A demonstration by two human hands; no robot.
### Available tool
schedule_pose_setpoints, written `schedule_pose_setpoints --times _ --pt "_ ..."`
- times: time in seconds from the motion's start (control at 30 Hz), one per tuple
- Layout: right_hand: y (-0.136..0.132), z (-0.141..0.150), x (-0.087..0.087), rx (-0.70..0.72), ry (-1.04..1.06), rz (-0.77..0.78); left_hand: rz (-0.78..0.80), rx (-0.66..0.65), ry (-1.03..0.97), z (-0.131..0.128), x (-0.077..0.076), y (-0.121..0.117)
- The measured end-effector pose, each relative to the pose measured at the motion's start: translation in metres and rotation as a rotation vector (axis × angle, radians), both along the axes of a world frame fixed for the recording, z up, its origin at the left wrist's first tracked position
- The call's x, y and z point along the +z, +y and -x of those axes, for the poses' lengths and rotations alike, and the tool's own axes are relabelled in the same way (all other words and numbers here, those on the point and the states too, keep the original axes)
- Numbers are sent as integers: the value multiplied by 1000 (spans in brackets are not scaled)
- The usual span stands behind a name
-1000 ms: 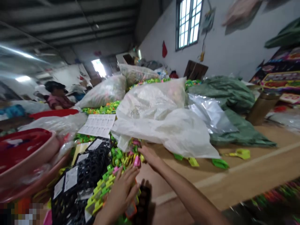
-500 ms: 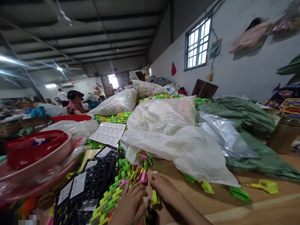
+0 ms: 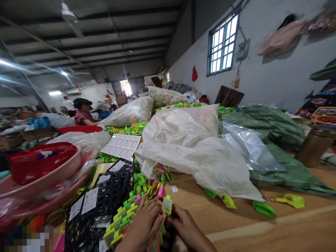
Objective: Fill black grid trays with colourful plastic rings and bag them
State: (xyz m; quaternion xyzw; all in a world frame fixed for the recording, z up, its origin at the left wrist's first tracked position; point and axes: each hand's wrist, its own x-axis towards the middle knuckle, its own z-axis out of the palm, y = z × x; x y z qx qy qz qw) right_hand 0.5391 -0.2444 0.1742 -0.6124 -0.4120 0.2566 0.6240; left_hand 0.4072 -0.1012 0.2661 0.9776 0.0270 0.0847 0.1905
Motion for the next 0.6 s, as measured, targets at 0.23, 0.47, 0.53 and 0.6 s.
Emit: schedule_pose_setpoints --times 0.23,0.47,0.53,0.6 --pt "3 28 -5 -60 -9 85 85 30 -63 5 9 -4" --pt "7 21 -19 -23 101 43 -33 23 -48 1 1 2" --pt "6 19 -31 -76 2 87 -52 5 -49 0 -2 4" --pt "5 18 -38 -138 -87 105 -63 -14 -54 -1 -4 6"
